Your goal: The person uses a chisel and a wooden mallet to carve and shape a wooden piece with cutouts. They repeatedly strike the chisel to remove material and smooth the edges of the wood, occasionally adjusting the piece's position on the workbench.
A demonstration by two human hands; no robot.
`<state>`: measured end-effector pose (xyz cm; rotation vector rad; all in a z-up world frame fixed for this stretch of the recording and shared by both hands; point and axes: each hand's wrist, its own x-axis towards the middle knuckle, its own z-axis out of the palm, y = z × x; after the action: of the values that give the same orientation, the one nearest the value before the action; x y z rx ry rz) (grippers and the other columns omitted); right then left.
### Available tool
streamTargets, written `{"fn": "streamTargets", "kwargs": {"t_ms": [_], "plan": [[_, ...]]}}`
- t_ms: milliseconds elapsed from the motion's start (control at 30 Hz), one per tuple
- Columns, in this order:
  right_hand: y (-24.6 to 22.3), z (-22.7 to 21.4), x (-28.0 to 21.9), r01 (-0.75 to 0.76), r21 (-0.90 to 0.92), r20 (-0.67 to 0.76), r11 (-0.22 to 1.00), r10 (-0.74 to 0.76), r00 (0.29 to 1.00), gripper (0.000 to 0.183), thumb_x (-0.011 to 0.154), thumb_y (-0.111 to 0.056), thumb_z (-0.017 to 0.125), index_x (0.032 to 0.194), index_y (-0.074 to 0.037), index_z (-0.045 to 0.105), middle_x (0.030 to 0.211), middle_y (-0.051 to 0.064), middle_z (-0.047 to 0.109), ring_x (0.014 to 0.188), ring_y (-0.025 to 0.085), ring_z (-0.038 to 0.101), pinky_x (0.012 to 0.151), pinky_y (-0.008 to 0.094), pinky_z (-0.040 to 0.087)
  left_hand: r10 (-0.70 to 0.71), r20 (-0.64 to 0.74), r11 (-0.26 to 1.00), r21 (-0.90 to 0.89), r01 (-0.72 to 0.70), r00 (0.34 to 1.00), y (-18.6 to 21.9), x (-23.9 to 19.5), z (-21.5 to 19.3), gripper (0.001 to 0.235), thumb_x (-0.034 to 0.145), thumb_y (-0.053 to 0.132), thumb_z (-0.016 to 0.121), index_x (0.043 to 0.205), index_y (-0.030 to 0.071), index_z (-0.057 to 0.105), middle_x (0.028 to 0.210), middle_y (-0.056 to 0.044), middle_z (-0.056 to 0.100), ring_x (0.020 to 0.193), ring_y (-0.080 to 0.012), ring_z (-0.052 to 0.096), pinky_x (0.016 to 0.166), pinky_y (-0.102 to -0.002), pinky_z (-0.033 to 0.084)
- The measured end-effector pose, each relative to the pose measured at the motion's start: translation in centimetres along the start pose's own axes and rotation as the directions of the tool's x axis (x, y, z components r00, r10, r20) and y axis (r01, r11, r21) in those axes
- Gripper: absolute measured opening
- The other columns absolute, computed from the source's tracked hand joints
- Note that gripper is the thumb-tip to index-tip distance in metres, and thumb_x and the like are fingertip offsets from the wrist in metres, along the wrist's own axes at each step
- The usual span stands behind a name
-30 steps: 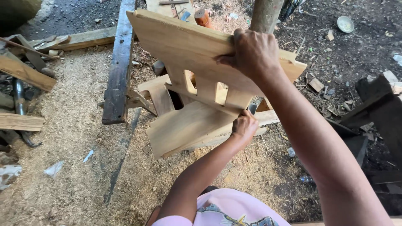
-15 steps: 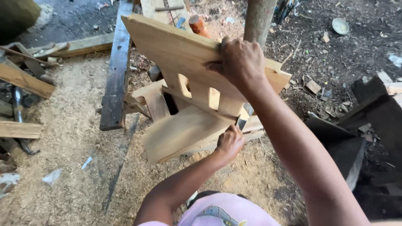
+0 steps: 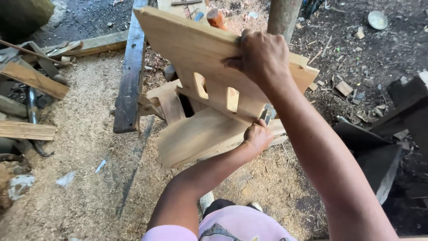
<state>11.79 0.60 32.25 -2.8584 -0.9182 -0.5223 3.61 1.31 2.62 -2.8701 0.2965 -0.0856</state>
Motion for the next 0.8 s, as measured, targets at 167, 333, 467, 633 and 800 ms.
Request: {"fn": "streamTargets", "kwargs": {"t_ms": [167,333,467,633,800], "plan": [[-0.1,0.2,0.0,0.011,0.045,-0.077,0.999,-0.008,0.997,0.079,0.066,-0.082,0.074,0.091,-0.008,0.066,0.066,0.007,0.07,0.057,0.021,0.069,0.053,0.037,0.056,0.101,-0.084,0.986,0.141,-0.089,0.991,-1.1,-2.3,1.8,0.021,0.084,0.006,0.067,0.097,-0.006,0.077,0.101,-0.032,0.066,0.06,-0.0144,0.063,0.037,-0.027,0.05],[0.1,-0.4,0.0,0.019,0.051,-0.046,0.999,-0.017,0.999,0.078,0.07,-0.08,0.074,0.094,-0.006,0.066,0.067,0.008,0.071,0.057,0.022,0.07,0.055,0.037,0.056,-0.002,-0.063,1.0,-0.005,0.001,0.998,-1.0,-0.7,2.5,0.019,0.091,0.0,0.063,0.102,-0.014,0.072,0.104,-0.027,0.063,0.066,-0.0201,0.062,0.044,-0.032,0.052],[-0.2,-0.2,0.2,0.043,0.01,-0.044,0.999,-0.043,0.998,0.082,0.069,-0.084,0.072,0.092,-0.005,0.066,0.068,0.008,0.071,0.059,0.021,0.071,0.054,0.037,0.056,-0.066,-0.159,0.964,-0.265,0.022,0.985,-0.8,-2.9,4.3,0.04,0.094,-0.007,0.054,0.13,-0.023,0.054,0.096,-0.034,0.061,0.044,-0.0116,0.057,0.031,-0.023,0.044],[-0.3,-0.5,-0.7,0.073,-0.016,-0.08,0.997,-0.074,0.994,0.083,0.07,-0.084,0.071,0.095,-0.006,0.066,0.067,0.009,0.071,0.058,0.023,0.07,0.053,0.037,0.056,-0.177,-0.017,0.83,-0.539,0.14,0.984,-0.5,-0.4,3.9,0.027,0.106,-0.005,0.045,0.128,-0.019,0.055,0.1,-0.031,0.061,0.049,-0.0149,0.054,0.035,-0.024,0.045],[-0.4,0.1,0.1,0.037,-0.035,-0.021,0.999,-0.038,0.999,0.086,0.068,-0.087,0.067,0.097,-0.005,0.065,0.069,0.007,0.071,0.057,0.019,0.07,0.05,0.034,0.056,-0.056,-0.135,0.973,-0.228,0.024,0.989,-1.5,-3.9,0.2,0.061,0.074,0.009,0.064,0.13,-0.013,0.054,0.096,-0.032,0.059,0.057,-0.0314,0.065,0.04,-0.039,0.053]]}}
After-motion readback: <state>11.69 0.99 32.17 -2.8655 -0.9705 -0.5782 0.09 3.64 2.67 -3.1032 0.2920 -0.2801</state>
